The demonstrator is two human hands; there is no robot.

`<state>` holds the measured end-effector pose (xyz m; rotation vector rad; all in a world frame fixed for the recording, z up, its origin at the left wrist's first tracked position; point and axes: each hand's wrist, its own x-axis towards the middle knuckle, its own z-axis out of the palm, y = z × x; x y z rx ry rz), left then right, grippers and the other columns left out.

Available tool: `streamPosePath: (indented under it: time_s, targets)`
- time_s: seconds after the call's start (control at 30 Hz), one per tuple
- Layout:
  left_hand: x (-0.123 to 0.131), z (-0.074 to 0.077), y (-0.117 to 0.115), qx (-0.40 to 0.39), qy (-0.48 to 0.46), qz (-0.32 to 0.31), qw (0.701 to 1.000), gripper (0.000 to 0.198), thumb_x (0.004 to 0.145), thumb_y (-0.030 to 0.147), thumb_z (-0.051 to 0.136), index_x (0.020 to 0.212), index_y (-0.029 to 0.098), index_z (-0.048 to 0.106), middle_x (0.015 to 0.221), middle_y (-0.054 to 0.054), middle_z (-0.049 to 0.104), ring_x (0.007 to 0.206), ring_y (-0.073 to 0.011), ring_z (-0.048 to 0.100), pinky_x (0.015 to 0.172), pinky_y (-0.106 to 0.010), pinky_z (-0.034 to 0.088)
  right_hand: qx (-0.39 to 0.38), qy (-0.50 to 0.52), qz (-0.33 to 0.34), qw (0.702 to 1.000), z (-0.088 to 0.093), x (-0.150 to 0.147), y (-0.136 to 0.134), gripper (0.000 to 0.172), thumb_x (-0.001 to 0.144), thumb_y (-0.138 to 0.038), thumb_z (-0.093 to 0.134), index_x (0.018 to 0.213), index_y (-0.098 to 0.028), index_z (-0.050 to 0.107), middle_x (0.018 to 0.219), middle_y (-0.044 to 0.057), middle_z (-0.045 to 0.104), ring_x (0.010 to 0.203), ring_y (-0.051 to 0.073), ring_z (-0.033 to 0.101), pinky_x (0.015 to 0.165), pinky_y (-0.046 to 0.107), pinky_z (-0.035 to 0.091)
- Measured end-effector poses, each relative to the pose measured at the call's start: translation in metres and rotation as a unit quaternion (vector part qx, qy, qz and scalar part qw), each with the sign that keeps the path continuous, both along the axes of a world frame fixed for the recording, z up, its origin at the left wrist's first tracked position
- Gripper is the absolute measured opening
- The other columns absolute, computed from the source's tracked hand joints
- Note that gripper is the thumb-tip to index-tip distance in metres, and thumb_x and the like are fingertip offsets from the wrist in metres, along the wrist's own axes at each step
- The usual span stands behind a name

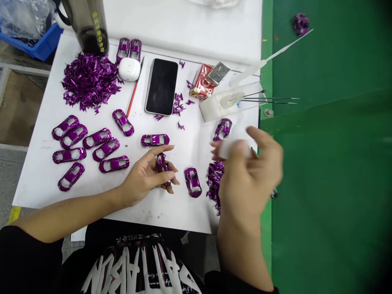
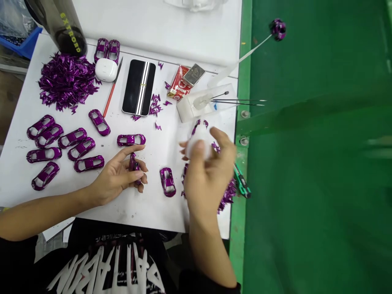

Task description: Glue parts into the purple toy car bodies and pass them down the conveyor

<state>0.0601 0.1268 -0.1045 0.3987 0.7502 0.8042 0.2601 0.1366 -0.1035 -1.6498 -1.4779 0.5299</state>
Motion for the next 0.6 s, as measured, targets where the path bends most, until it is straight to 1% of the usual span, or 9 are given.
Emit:
streamPosePath:
  time_s: [0.03,0.1,0.17,0.2,0.27,0.3,0.37,0.43,0.6]
  targets:
    - [0.000,0.000,0.000,-0.002,-0.004,-0.008,1.000,0.063,0.084,0.021,0.086,0.140,0.028,0.058,0.099,-0.001,0.067,0.084,-0.0183,0.075,0.066,-0.031,0.064,-0.009,-0.011,-0.034,0.999,-0.003,0.001,0.009,0.035,0.104,-0.049,0.056,0.131,-0.027,0.057,0.116,0.012,0.076,0.100,0.030,0.077,0.083,0.050,0.063]
    - [-0.001,0.001,0.000,-0.003,-0.010,-0.027,1.000,0.061,0.086,0.023,0.085,0.139,0.027,0.055,0.100,-0.001,0.068,0.083,-0.0211,0.078,0.065,-0.032,0.066,-0.043,-0.031,-0.052,0.997,-0.008,0.003,0.023,0.035,0.093,-0.045,0.070,0.120,-0.024,0.063,0.115,0.013,0.078,0.104,0.031,0.076,0.092,0.052,0.062]
    - [-0.002,0.001,-0.001,0.005,-0.009,-0.043,0.999,0.057,0.087,0.026,0.084,0.136,0.026,0.054,0.100,-0.001,0.068,0.082,-0.0227,0.080,0.065,-0.033,0.067,-0.070,-0.066,-0.023,0.995,-0.011,0.008,0.028,0.032,0.089,-0.042,0.072,0.114,-0.024,0.064,0.111,0.011,0.079,0.100,0.030,0.077,0.095,0.051,0.062]
    - [-0.002,0.001,-0.001,0.011,-0.008,-0.049,0.999,0.056,0.087,0.027,0.085,0.134,0.025,0.055,0.101,-0.002,0.069,0.082,-0.0230,0.081,0.065,-0.032,0.067,-0.077,-0.079,-0.004,0.994,-0.010,0.012,0.028,0.036,0.087,-0.041,0.073,0.117,-0.023,0.063,0.111,0.011,0.079,0.099,0.030,0.077,0.095,0.050,0.062]
    - [-0.003,0.002,-0.001,0.021,-0.006,-0.054,0.998,0.054,0.086,0.028,0.086,0.130,0.024,0.055,0.104,-0.002,0.069,0.081,-0.0228,0.081,0.064,-0.032,0.068,-0.085,-0.129,0.037,0.987,-0.006,0.027,0.023,0.045,0.088,-0.038,0.071,0.128,-0.020,0.061,0.115,0.012,0.079,0.101,0.029,0.077,0.093,0.047,0.062]
    - [-0.004,0.002,-0.002,0.024,-0.006,-0.055,0.998,0.054,0.085,0.029,0.087,0.128,0.024,0.055,0.105,-0.003,0.069,0.079,-0.0223,0.081,0.063,-0.031,0.068,-0.086,-0.172,0.050,0.980,-0.002,0.036,0.019,0.044,0.090,-0.036,0.068,0.130,-0.019,0.062,0.115,0.013,0.079,0.101,0.030,0.077,0.091,0.046,0.062]
    - [-0.004,0.003,-0.002,0.023,-0.003,-0.056,0.998,0.054,0.084,0.029,0.088,0.126,0.023,0.055,0.107,-0.003,0.070,0.075,-0.0208,0.080,0.060,-0.030,0.067,-0.087,-0.265,0.052,0.959,0.004,0.055,0.011,0.034,0.094,-0.034,0.061,0.123,-0.019,0.070,0.109,0.013,0.079,0.098,0.031,0.075,0.088,0.048,0.060]
    - [-0.004,0.004,-0.003,0.020,0.004,-0.058,0.998,0.055,0.083,0.029,0.089,0.126,0.022,0.055,0.106,-0.003,0.070,0.070,-0.0192,0.079,0.057,-0.029,0.066,-0.088,-0.322,0.046,0.942,0.007,0.068,0.005,0.027,0.095,-0.034,0.060,0.110,-0.021,0.078,0.103,0.013,0.078,0.096,0.032,0.071,0.087,0.050,0.058]
    - [-0.003,0.005,-0.005,0.026,0.016,-0.059,0.998,0.058,0.083,0.026,0.088,0.130,0.022,0.055,0.102,-0.003,0.071,0.068,-0.0185,0.079,0.058,-0.029,0.068,-0.097,-0.349,0.066,0.930,-0.003,0.071,0.005,0.023,0.093,-0.031,0.061,0.097,-0.020,0.081,0.099,0.015,0.074,0.096,0.034,0.063,0.089,0.050,0.055]
